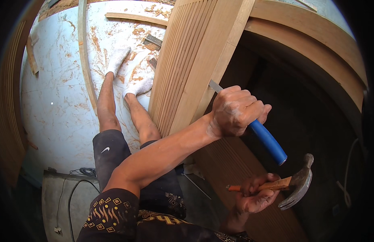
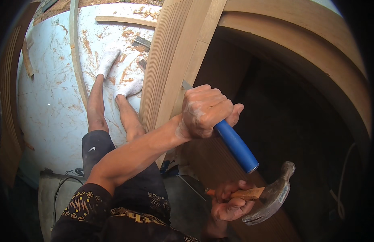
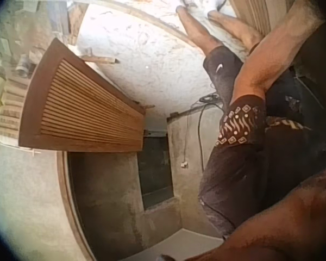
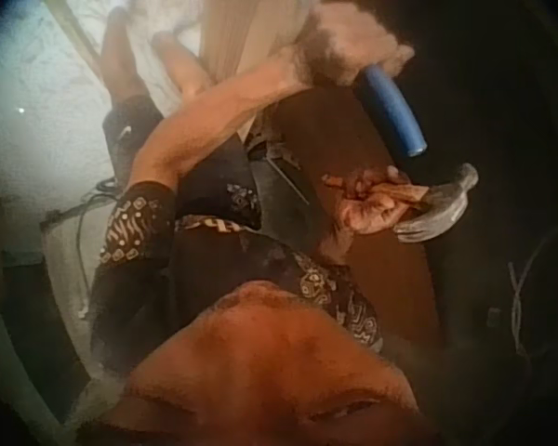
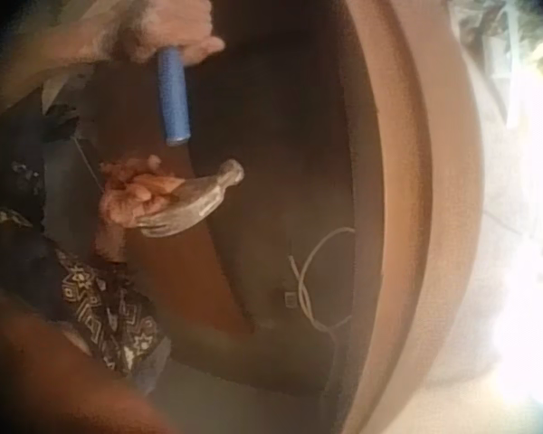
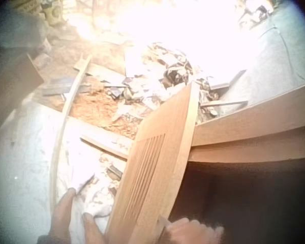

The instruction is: The person uses a chisel and a hammer to carve out a section of a wooden frame, striking the chisel with the hammer to remove wood chips.

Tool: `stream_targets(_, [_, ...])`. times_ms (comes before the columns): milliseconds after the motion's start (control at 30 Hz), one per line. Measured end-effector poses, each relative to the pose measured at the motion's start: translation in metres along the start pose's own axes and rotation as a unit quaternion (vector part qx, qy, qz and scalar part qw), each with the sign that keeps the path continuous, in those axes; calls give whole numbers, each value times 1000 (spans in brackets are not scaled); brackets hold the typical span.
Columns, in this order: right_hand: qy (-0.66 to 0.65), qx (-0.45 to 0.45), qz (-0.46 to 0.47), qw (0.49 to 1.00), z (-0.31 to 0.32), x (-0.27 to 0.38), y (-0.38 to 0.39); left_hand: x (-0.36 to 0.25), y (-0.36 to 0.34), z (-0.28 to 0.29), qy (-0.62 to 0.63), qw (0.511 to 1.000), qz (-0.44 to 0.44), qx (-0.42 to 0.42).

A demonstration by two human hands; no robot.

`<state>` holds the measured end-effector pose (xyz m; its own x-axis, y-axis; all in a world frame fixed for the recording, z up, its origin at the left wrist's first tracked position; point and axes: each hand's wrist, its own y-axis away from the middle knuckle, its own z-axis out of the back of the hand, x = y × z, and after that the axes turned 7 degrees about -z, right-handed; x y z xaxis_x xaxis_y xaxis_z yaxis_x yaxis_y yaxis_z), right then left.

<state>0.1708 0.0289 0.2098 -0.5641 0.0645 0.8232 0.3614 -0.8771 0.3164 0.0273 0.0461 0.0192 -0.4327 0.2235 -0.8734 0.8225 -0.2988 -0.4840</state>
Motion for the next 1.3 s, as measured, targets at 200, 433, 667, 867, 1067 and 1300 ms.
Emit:
stream_targets(200, [80,-7,47,996,3,-13,9,0,-3,0,2,1000,2,-11])
stream_targets(433, [90,14,52,994,9,-14,9,2,-4,1,6,1000,-4,-1])
stream_targets(667, [174,-68,-40,982,-4,-8,9,0,-1,5,14,1000,7,9])
stream_targets(867, [64,-46,-18,997,10,-15,13,1,-2,3,12,1000,8,8])
stream_targets(1067, [209,-4,2,978,7,-10,4,1,-1,4,8,1000,6,10])
stream_targets(1300, [152,-50,-47,986,3,-7,8,2,-5,6,14,1000,-2,18])
